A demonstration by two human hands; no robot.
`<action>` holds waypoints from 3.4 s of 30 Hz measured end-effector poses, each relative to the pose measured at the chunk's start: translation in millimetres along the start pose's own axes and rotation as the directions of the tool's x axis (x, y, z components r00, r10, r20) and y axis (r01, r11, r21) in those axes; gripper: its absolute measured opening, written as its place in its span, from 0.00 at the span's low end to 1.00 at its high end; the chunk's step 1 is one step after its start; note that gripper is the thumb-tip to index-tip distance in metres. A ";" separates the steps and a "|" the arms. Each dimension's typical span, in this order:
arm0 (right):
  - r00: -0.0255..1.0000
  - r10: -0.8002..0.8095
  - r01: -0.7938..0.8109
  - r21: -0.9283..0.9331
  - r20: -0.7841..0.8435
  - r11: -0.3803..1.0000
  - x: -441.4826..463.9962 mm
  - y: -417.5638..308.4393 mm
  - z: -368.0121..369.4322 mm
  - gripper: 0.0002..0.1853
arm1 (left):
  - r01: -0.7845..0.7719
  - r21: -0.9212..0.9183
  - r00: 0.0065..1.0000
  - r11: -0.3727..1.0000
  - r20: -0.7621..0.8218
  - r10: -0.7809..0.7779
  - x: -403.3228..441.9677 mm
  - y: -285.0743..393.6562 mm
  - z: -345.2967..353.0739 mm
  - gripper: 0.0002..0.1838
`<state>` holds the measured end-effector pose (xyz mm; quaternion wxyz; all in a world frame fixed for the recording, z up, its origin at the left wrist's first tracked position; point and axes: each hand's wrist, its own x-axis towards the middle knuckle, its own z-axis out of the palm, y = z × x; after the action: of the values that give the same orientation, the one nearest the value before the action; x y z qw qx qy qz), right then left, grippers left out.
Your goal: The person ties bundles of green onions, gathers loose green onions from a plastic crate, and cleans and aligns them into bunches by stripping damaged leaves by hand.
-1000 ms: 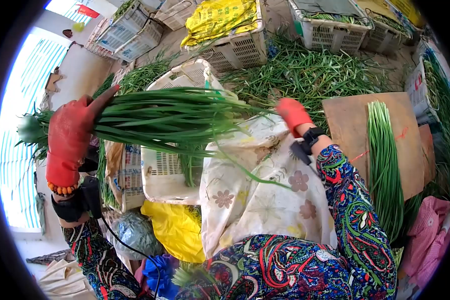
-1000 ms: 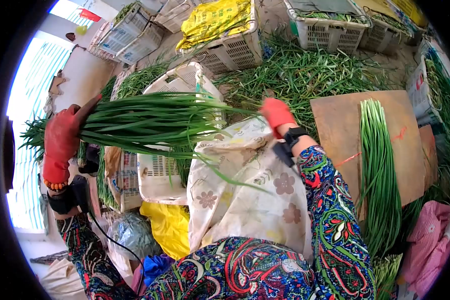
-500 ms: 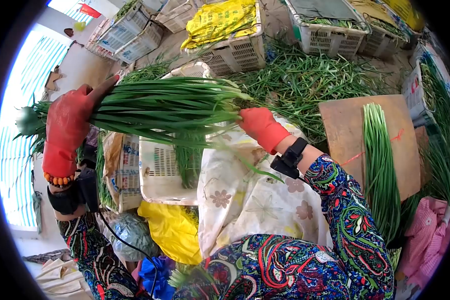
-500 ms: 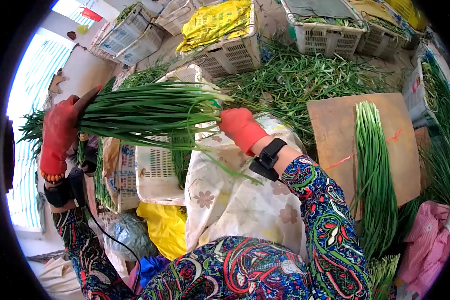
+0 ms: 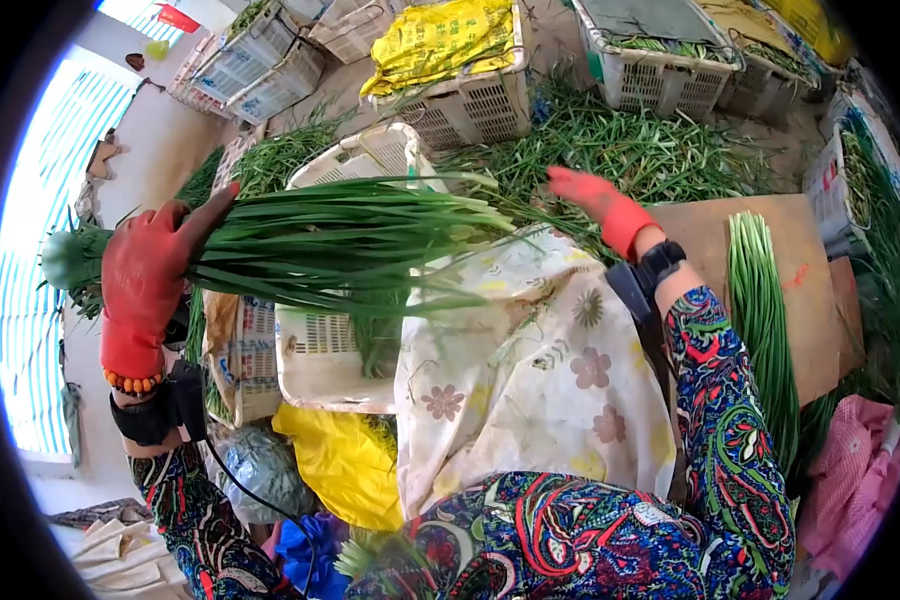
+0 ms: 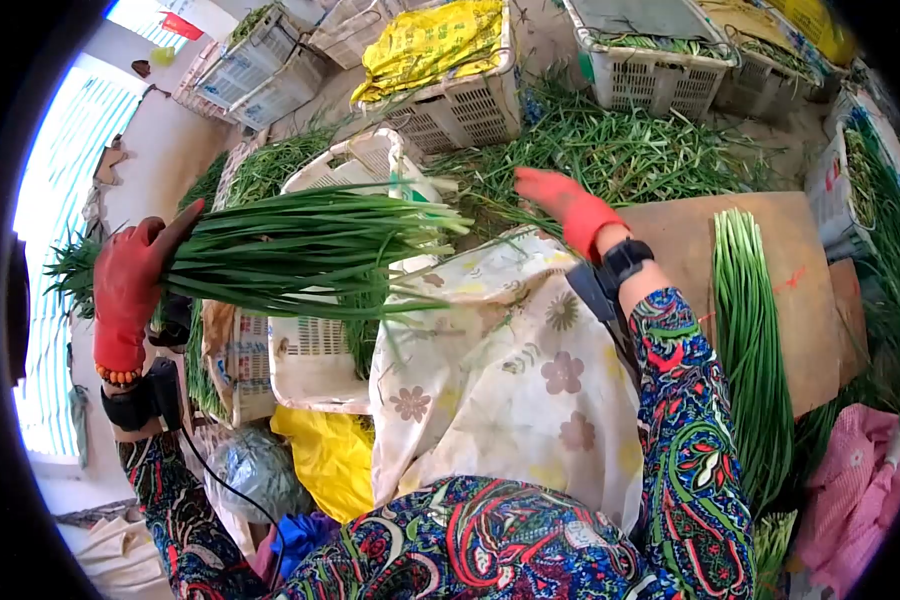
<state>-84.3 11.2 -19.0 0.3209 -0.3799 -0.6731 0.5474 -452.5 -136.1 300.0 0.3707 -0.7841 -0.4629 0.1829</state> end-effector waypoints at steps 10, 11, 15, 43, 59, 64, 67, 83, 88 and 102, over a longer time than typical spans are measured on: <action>0.921 -0.294 0.353 -0.227 0.255 0.908 29.7 -56.7 85.3 0.17 | -0.065 0.047 0.994 0.997 -0.080 0.068 4.1 6.5 0.5 0.33; 0.908 -0.371 0.419 -0.458 0.196 0.784 30.0 -52.0 87.7 0.15 | -0.072 0.040 0.994 0.997 -0.075 0.075 4.3 6.6 0.7 0.32; 0.902 -0.422 0.428 -0.305 0.087 0.851 27.8 -47.2 68.1 0.09 | -0.091 0.023 0.995 0.996 -0.029 0.092 10.4 11.2 -3.3 0.30; 0.569 0.049 -0.822 0.569 0.821 0.011 -61.0 -93.9 233.8 0.24 | 0.222 0.141 0.975 0.965 -0.004 -0.224 -14.1 19.0 -27.7 0.34; 0.912 -0.036 -0.408 0.913 0.408 -0.011 -70.7 -41.8 205.4 0.42 | 0.712 -0.697 0.689 -0.090 0.667 0.283 -167.7 190.0 58.5 0.47; 0.769 -0.068 -0.639 0.759 0.636 -0.129 -59.4 -69.6 197.0 0.40 | 0.414 -0.294 0.906 -0.862 0.227 0.358 -107.2 216.3 164.3 0.48; 0.753 -0.192 -0.658 0.725 0.630 -0.202 -52.6 -60.8 195.2 0.38 | 0.551 -0.317 0.833 -0.772 0.158 0.530 -88.0 253.6 176.1 0.55; 0.975 0.062 -0.179 0.919 0.214 -0.352 -121.0 -13.8 128.0 0.38 | 0.571 0.615 0.716 -0.543 -0.050 0.696 -157.2 331.6 174.0 0.34; 0.951 0.310 0.031 0.994 0.002 -0.100 -138.4 -11.7 123.6 0.31 | 0.428 0.596 0.733 -0.680 0.212 0.647 -148.7 334.1 159.9 0.35; 0.883 0.468 0.026 0.999 -0.033 0.021 -81.5 -42.6 189.3 0.17 | 0.349 0.645 0.816 -0.680 0.148 0.559 -137.7 345.8 180.7 0.37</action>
<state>-210.5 -157.1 -15.4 0.5152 -0.2510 0.0265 0.8191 -431.7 -282.8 -86.3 0.9072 -0.0339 0.2468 0.3391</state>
